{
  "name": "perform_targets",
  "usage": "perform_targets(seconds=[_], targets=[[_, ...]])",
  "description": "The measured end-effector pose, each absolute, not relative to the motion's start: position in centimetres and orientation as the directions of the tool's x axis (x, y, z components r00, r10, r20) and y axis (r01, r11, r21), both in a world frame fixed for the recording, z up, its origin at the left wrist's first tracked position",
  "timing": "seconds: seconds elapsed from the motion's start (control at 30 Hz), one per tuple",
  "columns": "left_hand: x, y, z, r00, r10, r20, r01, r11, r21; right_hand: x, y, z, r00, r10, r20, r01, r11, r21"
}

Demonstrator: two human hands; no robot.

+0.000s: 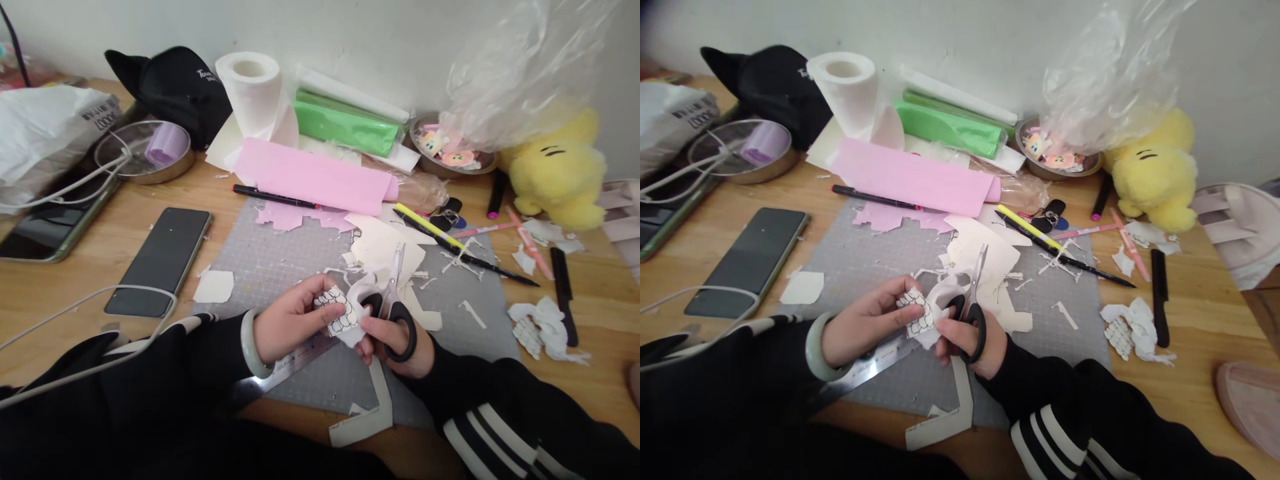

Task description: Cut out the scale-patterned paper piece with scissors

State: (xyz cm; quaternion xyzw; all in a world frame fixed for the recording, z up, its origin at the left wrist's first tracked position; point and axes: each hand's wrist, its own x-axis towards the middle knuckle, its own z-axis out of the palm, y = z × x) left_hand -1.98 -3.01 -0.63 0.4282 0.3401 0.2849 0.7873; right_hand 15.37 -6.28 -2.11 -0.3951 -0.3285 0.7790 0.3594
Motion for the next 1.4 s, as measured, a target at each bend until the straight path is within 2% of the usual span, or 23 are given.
perform_targets(seconds=[0.2, 0.37, 0.57, 0.67, 0.8, 1.0, 1.07, 1.2, 1.4], targets=[[-1.9, -3.1, -0.5, 0.589, 0.765, -0.259, -0.064, 0.364, 0.929, 15.6, -6.4, -2.0, -0.435, 0.813, -0.386, -0.219, -0.512, -0.831], [-2.1, -3.4, -0.5, 0.653, 0.731, -0.197, -0.015, 0.273, 0.962, 15.7, -6.6, -2.2, -0.415, 0.824, -0.386, -0.159, -0.483, -0.861], [-2.1, -3.3, -0.3, 0.687, 0.687, -0.237, -0.013, 0.338, 0.941, 15.3, -6.2, -2.1, -0.401, 0.814, -0.42, -0.321, -0.554, -0.768], [-2.0, -3.2, -0.4, 0.69, 0.686, -0.232, -0.028, 0.346, 0.938, 15.1, -6.2, -1.9, -0.38, 0.809, -0.448, -0.344, -0.574, -0.743], [-2.0, -3.3, -0.6, 0.697, 0.685, -0.211, -0.044, 0.334, 0.942, 15.0, -6.2, -1.8, -0.378, 0.817, -0.435, -0.344, -0.56, -0.753], [-2.2, -3.2, -0.6, 0.64, 0.703, -0.309, 0.063, 0.353, 0.934, 15.3, -6.2, -2.1, -0.429, 0.848, -0.31, -0.273, -0.449, -0.851], [-2.1, -3.1, -0.5, 0.666, 0.692, -0.28, 0.026, 0.353, 0.935, 15.5, -6.4, -2.3, -0.423, 0.852, -0.307, -0.224, -0.427, -0.876], [-1.9, -3.1, -0.3, 0.752, 0.64, -0.161, -0.098, 0.35, 0.932, 15.7, -6.7, -2.7, -0.391, 0.847, -0.359, -0.249, -0.473, -0.845], [-2.0, -3.0, 0.1, 0.77, 0.621, -0.147, -0.06, 0.299, 0.952, 15.7, -6.7, -2.8, -0.404, 0.846, -0.348, -0.259, -0.471, -0.843]])
